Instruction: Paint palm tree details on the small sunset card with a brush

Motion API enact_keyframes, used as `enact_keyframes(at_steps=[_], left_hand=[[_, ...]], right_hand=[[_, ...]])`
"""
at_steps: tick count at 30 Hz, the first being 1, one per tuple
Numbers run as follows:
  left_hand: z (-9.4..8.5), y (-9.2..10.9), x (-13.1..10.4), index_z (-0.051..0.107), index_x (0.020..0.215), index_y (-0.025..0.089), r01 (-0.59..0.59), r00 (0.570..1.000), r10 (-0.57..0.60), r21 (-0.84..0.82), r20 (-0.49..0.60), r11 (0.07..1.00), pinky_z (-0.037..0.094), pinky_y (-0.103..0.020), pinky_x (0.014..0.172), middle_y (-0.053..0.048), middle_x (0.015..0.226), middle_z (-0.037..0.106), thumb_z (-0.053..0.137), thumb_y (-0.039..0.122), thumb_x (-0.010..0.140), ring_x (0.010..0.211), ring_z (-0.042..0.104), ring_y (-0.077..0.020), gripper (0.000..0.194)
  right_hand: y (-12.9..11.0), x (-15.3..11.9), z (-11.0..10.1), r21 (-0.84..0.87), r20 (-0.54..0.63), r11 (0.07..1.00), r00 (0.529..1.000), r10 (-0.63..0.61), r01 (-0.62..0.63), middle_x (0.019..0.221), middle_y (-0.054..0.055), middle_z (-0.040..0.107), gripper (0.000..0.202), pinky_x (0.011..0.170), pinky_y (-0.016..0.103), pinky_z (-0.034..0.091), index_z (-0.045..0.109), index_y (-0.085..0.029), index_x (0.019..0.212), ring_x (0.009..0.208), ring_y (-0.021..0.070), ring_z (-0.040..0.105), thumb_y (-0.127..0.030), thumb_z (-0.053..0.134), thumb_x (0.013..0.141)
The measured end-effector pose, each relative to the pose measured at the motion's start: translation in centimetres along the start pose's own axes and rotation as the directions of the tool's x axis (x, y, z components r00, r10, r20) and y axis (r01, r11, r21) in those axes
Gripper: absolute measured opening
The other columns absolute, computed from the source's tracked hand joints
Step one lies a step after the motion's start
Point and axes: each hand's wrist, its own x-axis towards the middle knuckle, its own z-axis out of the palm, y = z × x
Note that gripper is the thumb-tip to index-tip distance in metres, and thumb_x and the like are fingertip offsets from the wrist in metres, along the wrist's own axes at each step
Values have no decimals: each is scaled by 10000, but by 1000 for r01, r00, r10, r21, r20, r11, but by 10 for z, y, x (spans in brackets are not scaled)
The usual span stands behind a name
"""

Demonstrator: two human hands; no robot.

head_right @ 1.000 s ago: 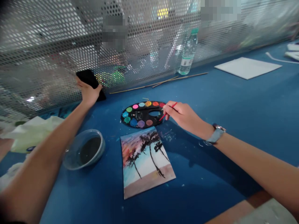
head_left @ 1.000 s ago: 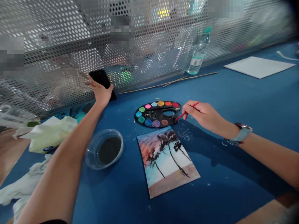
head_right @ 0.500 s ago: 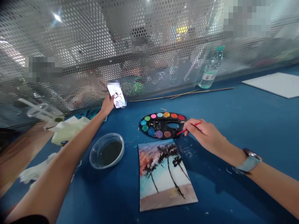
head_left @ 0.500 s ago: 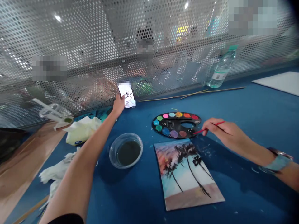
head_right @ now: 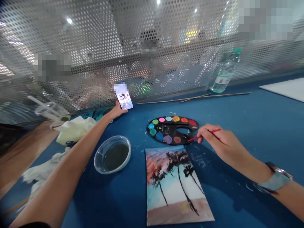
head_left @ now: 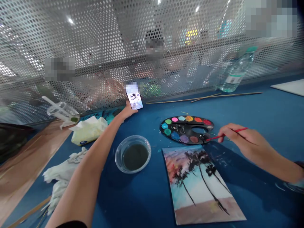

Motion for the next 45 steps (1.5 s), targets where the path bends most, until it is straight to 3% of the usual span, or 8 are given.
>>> enact_keyframes(at_steps=[4, 9, 13, 18, 35, 45], left_hand=[[0, -4, 2, 525, 1380, 176, 15, 1000, -13, 79, -28, 997, 467, -563, 1102, -135, 1454, 487, 675, 369, 946, 1307, 517, -310, 498], [0, -8, 6, 515, 1396, 181, -4, 1000, 7, 116, -23, 993, 453, -574, 1117, -136, 1474, 470, 678, 361, 945, 1328, 501, -317, 513], [2, -8, 8, 527, 1378, 176, -18, 999, 22, 114, -33, 993, 483, -553, 1088, -134, 1437, 504, 668, 374, 952, 1286, 537, -302, 491], [3, -9, 12, 540, 1356, 169, -20, 998, 27, 115, -61, 993, 512, -528, 1056, -131, 1397, 534, 661, 379, 956, 1241, 568, -287, 468], [0, -12, 11, 546, 1349, 167, -36, 999, 38, 81, -30, 996, 523, -518, 1042, -129, 1380, 542, 670, 374, 952, 1228, 574, -283, 465], [6, -15, 21, 558, 1337, 164, -24, 994, 27, 30, -105, 999, 497, -537, 1072, -129, 1386, 545, 671, 384, 950, 1250, 563, -288, 459]], right_hand=[[5, 0, 0, -22, -10, 999, 1000, -23, 23, 891, 86, 731, 457, 938, 534, 432, 686, -335, 678, 942, 341, 656, -618, 428, 928], [4, 0, 0, -7, -17, 1000, 1000, 25, -25, 827, 95, 715, 463, 834, 500, 474, 673, -325, 706, 840, 323, 664, -640, 414, 927], [4, 0, 1, -3, -70, 1000, 997, -8, 8, 910, 85, 746, 502, 898, 457, 486, 712, -299, 764, 943, 312, 685, -684, 422, 906], [8, 1, 2, -58, -7, 998, 1000, -25, 24, 880, 76, 739, 600, 895, 450, 467, 709, -259, 701, 883, 286, 668, -729, 388, 890], [7, 1, 2, 6, -57, 999, 998, -32, 33, 913, 70, 741, 542, 920, 442, 469, 731, -271, 759, 941, 284, 677, -682, 415, 914], [5, -1, 0, 59, -62, 998, 998, -34, 37, 883, 65, 731, 517, 894, 407, 459, 722, -261, 775, 889, 259, 658, -670, 439, 916]])
